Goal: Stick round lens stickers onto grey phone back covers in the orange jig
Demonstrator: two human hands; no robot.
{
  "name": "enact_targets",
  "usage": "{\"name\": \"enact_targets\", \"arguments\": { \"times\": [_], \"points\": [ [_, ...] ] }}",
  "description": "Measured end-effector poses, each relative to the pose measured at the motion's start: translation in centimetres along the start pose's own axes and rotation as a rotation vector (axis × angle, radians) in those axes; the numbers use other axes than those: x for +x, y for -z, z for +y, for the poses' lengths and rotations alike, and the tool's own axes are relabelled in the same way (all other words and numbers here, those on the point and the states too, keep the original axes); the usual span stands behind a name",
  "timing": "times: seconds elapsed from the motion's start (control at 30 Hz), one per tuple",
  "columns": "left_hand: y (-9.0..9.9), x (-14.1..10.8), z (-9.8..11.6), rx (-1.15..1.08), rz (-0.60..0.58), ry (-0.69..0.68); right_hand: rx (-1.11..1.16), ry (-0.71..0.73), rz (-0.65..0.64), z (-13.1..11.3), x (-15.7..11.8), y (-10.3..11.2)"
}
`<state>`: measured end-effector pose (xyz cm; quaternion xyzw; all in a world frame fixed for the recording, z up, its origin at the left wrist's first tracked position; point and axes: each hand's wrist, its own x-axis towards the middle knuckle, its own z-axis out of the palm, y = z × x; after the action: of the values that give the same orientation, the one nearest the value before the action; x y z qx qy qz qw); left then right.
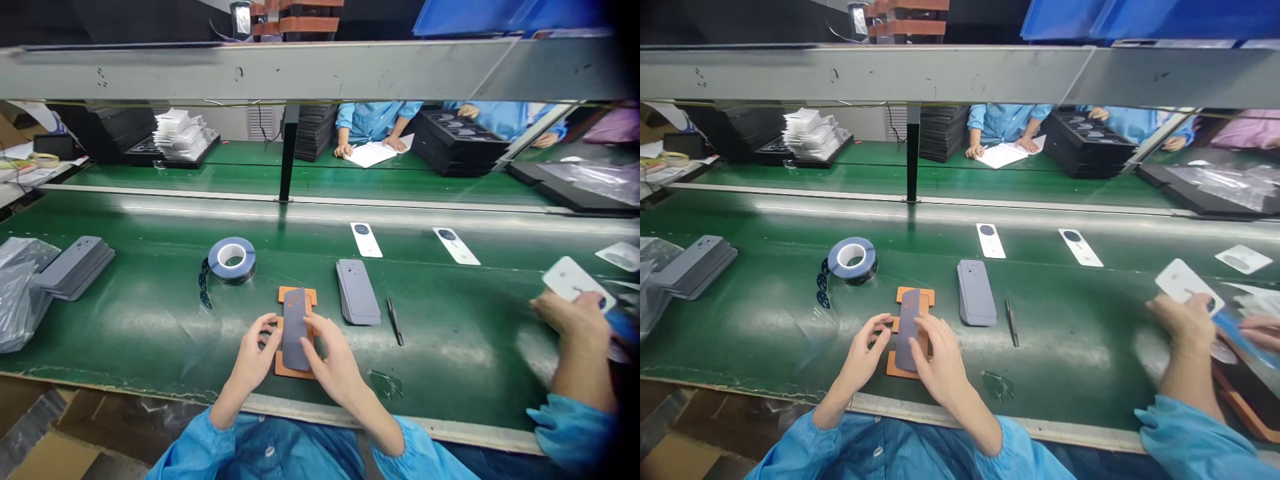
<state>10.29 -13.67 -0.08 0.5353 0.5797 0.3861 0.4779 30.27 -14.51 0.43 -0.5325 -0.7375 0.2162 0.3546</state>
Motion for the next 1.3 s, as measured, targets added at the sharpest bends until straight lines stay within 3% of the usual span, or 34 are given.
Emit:
{"name": "enact_targets", "arguments": {
  "times": [0.13,0.33,0.5,0.6,0.73,0.87,0.93,1.0,1.1,1.3],
  "points": [
    [0.4,0.5,-0.6,-0.341,0.041,0.156,0.179,0.035,-0.205,-1.8,0.2,0.7],
    [0.9,0.7,-1.4,-0.566,0.062,0.242,0.224,-0.252,-0.364,-0.6,0.7,-0.4],
    [1.3,1.3,-1.3,-0.644,0.058,0.201,0.598,-0.429,-0.483,-0.1,2.8,-1.9],
    [2.2,1.6,-1.0,-0.544,0.156,0.126,0.644,-0.473,-0.403,1.5,6.7,-2.6],
    [4.6,0.6,-0.7,-0.225,0.382,-0.06,0.487,-0.492,-0.197,5.6,15.3,-2.9],
    [7.6,-1.0,-1.0,0.179,0.713,-0.31,0.352,-0.511,-0.067,9.1,23.3,-3.0],
    [8.9,-1.3,-1.8,0.296,0.815,-0.285,0.278,-0.537,-0.047,10.0,25.5,-3.1],
    [10.1,-1.3,-2.9,0.268,0.772,-0.119,0.208,-0.563,-0.053,10.5,26.5,-3.3],
    [11.4,-0.9,-4.5,0.05,0.572,0.109,0.121,-0.578,-0.074,10.8,27.0,-3.0],
    [11.4,-0.2,-4.4,-0.296,0.299,0.161,0.071,-0.44,-0.112,8.5,24.9,-2.9]
  ]
}}
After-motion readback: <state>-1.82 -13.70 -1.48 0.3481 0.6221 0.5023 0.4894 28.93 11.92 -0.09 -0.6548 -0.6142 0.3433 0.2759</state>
